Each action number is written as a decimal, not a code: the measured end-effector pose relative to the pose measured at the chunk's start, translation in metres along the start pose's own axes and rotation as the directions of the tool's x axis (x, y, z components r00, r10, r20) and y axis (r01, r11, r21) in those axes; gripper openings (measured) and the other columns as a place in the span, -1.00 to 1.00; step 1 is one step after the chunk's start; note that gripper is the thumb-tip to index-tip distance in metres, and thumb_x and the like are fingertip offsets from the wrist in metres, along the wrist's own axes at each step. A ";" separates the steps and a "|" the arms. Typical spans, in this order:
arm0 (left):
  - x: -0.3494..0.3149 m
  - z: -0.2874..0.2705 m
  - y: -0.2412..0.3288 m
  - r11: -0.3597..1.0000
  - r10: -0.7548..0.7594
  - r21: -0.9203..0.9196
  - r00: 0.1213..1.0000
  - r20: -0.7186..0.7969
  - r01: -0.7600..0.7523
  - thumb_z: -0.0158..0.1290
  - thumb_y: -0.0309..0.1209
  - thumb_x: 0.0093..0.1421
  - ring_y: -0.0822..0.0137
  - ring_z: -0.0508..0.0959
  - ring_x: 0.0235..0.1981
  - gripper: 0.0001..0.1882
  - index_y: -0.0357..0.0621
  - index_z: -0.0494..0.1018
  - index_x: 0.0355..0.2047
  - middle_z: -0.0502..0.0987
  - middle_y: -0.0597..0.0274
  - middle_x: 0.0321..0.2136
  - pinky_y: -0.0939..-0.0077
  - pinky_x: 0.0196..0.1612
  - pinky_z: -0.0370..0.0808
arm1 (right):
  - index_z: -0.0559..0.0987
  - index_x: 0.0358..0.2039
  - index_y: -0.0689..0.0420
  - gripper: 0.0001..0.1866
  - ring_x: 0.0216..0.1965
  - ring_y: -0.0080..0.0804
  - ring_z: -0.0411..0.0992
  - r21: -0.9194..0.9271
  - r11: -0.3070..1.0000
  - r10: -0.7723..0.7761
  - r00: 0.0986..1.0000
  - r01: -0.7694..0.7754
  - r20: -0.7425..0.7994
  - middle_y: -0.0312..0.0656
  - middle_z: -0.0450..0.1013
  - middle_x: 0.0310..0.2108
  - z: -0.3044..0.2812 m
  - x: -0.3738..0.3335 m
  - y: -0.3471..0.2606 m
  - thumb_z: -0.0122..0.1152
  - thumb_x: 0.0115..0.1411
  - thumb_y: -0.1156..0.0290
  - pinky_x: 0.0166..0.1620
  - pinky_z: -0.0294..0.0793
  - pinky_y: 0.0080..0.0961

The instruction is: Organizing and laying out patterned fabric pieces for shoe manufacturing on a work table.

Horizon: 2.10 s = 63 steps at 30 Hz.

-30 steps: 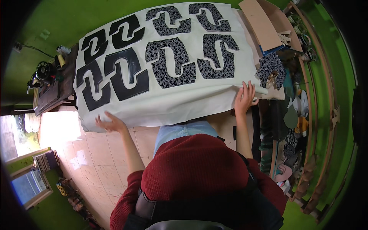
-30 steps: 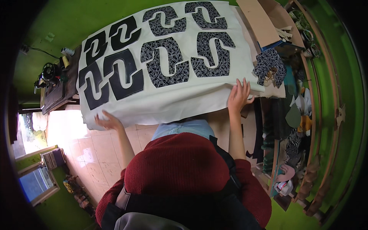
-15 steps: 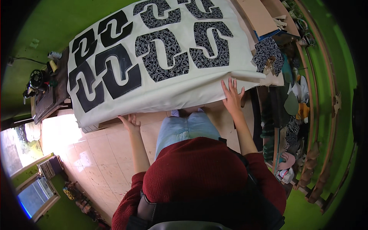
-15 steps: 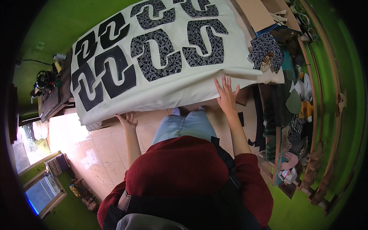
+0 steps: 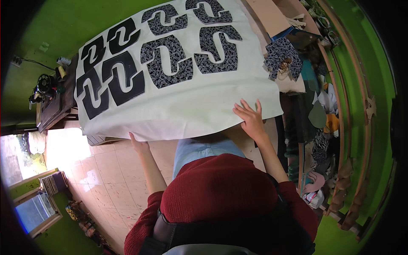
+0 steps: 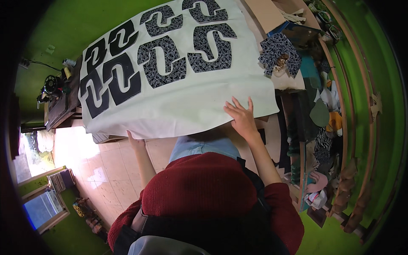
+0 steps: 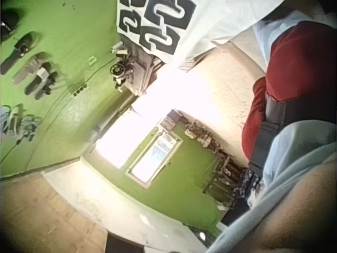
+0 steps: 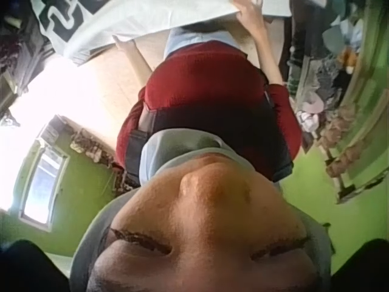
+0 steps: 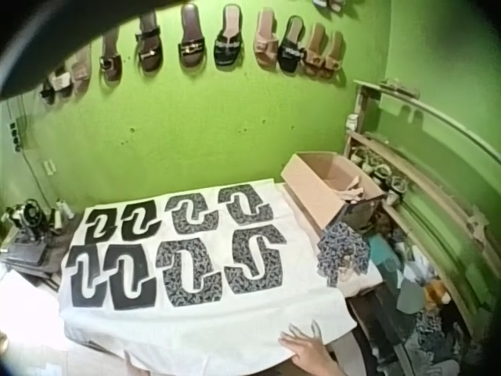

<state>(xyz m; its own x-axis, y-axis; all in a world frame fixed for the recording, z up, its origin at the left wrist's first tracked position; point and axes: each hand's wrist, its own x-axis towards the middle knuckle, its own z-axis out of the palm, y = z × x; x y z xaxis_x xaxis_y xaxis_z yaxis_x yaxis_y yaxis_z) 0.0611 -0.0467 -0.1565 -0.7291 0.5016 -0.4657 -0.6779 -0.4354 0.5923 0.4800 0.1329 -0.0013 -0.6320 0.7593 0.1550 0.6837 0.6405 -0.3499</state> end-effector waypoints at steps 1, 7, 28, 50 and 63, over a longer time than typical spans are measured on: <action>-0.010 0.007 0.000 0.986 0.123 0.140 0.966 -0.228 -0.093 0.18 -0.22 0.03 0.01 0.34 -0.02 -0.20 -0.13 -0.08 0.12 0.23 0.00 0.04 -0.11 -0.03 0.37 | 0.51 -0.16 0.05 -0.50 0.14 -0.35 0.24 0.010 1.000 -0.013 0.999 0.013 0.034 -0.28 0.42 -0.04 -0.004 -0.006 0.002 0.11 -0.22 0.68 0.23 -0.12 0.03; -0.054 0.001 0.010 0.816 0.542 0.489 0.703 -0.460 -0.308 0.20 -0.47 -0.01 0.14 0.44 -0.18 -0.25 -0.02 -0.03 0.08 0.27 0.00 -0.10 0.11 -0.17 0.52 | 0.49 -0.15 0.05 -0.55 0.12 -0.38 0.26 0.093 0.994 -0.071 0.988 0.058 0.135 -0.28 0.41 -0.03 0.009 -0.032 0.014 0.14 -0.15 0.61 0.20 0.05 -0.14; -0.082 0.054 -0.046 0.322 0.777 0.944 0.589 -0.222 -0.069 0.04 -0.46 -0.14 0.02 0.20 0.10 -0.42 -0.10 0.26 -0.01 0.18 0.04 0.06 -0.08 0.05 0.15 | 0.56 -0.19 0.04 -0.69 0.19 -0.20 0.13 0.284 0.958 -0.026 0.980 -0.032 0.199 -0.16 0.35 0.04 0.033 -0.044 0.054 0.16 0.03 0.25 0.17 0.03 0.02; -0.140 0.207 -0.203 -0.563 -0.457 0.262 0.559 0.692 -0.784 0.06 -0.13 0.05 0.04 -0.20 0.30 -0.15 0.29 -0.16 0.27 -0.24 0.23 0.30 -0.30 0.17 -0.20 | 0.38 -0.03 0.14 -0.45 -0.06 -0.09 0.35 0.161 0.824 0.554 0.716 -0.543 -0.424 -0.02 0.40 -0.10 -0.024 0.082 0.210 0.24 -0.06 0.28 -0.02 0.33 -0.30; -0.140 0.213 -0.195 -0.548 -0.542 0.282 0.591 0.598 -0.788 0.21 -0.01 -0.15 0.03 -0.26 0.31 0.08 0.34 -0.24 0.28 -0.31 0.22 0.31 -0.31 0.17 -0.21 | 0.37 -0.03 0.42 -0.52 -0.17 -0.48 0.40 0.956 0.269 0.802 0.576 -0.114 -0.157 -0.09 0.41 -0.10 -0.039 0.098 0.229 0.21 -0.02 0.65 -0.13 0.37 -0.65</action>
<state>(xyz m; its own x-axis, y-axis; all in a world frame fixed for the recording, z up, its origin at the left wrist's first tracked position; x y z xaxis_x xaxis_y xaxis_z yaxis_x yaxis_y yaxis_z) 0.3149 0.1275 -0.0665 -0.0068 0.9792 -0.2026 0.9723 0.0539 0.2276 0.5894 0.3585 -0.0303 0.2414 0.9693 -0.0464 -0.0929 -0.0245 -0.9954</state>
